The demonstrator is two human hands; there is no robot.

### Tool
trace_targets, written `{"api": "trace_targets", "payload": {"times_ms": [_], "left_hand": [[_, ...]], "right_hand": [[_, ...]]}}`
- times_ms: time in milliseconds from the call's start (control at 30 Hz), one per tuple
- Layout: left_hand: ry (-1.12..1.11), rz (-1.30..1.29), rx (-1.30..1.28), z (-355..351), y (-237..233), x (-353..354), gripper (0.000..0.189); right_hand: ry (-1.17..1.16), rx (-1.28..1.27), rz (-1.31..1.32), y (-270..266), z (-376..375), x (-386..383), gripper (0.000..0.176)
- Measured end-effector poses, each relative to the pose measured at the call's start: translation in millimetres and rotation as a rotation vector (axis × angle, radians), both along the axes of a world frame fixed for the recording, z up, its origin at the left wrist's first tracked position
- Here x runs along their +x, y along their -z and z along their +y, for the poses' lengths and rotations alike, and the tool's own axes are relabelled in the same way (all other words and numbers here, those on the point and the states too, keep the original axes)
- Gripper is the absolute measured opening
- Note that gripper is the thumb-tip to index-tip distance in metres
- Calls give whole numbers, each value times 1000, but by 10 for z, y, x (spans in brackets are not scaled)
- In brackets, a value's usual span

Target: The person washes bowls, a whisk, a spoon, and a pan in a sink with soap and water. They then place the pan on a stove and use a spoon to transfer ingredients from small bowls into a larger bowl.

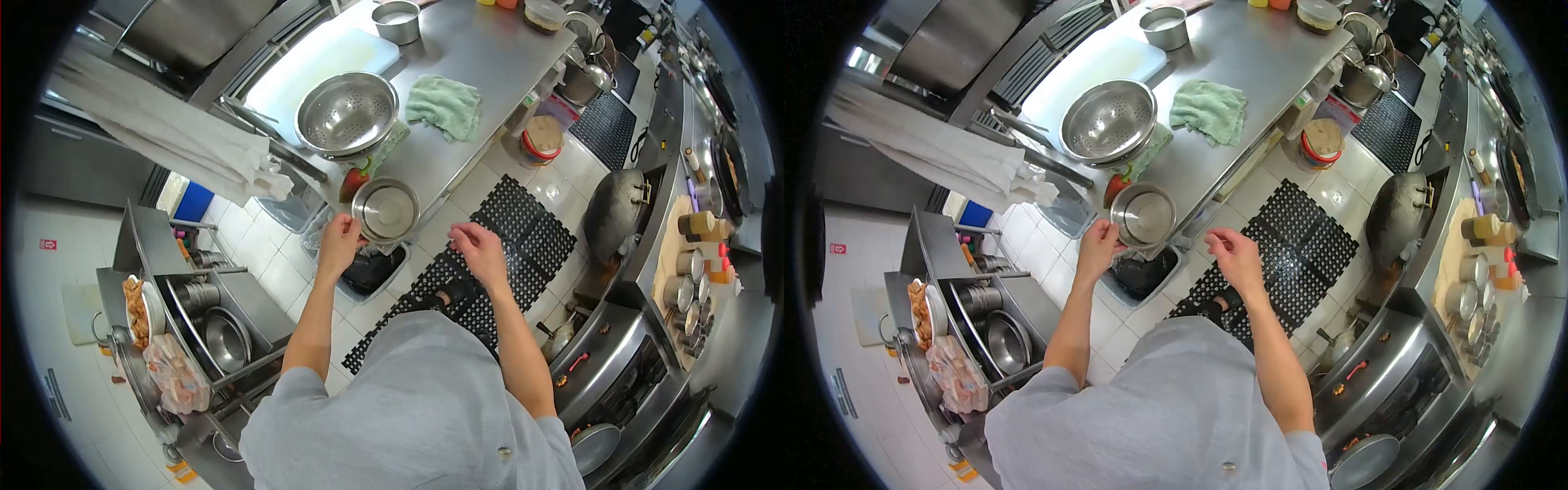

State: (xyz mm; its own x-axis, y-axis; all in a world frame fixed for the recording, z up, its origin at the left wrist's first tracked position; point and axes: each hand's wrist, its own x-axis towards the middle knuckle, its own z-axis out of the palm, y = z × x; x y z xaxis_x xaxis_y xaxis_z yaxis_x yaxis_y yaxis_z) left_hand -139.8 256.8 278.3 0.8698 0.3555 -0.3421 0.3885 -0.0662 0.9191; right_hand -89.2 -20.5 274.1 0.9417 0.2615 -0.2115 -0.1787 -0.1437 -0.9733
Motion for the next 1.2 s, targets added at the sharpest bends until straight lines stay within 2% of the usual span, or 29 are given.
{"api": "trace_targets", "payload": {"times_ms": [133, 267, 367, 467, 567, 767, 1033, 1133, 1200], "left_hand": [[59, -8, 14, -137, -228, 33, 19], [185, 9, 126, -412, -537, 98, 19], [323, 18, 177, -641, -645, 131, 19], [406, 8, 33, -999, -748, 133, 19], [568, 4, 37, -1386, -731, 125, 20], [900, 7, 53, -2400, -897, -75, 20], [1392, -8, 55, -3782, -980, -699, 22], [1470, 85, -184, -4147, -998, -1059, 20], [1582, 90, -185, -4236, -915, -1205, 26]], "right_hand": [[-23, -19, 69, -93, 105, 57, 26], [98, 179, 131, -323, -11, -8, 25], [153, 155, 137, -419, -271, -94, 23], [275, 90, 117, -601, -583, -305, 21], [395, 35, 96, -625, -979, -572, 19], [725, 52, 74, -655, -1790, -1424, 15], [1136, -255, -1, -834, -2728, -2928, 14], [1237, -202, 88, -939, -3050, -3526, 12], [1309, -322, 26, -927, -3266, -3935, 11]]}}
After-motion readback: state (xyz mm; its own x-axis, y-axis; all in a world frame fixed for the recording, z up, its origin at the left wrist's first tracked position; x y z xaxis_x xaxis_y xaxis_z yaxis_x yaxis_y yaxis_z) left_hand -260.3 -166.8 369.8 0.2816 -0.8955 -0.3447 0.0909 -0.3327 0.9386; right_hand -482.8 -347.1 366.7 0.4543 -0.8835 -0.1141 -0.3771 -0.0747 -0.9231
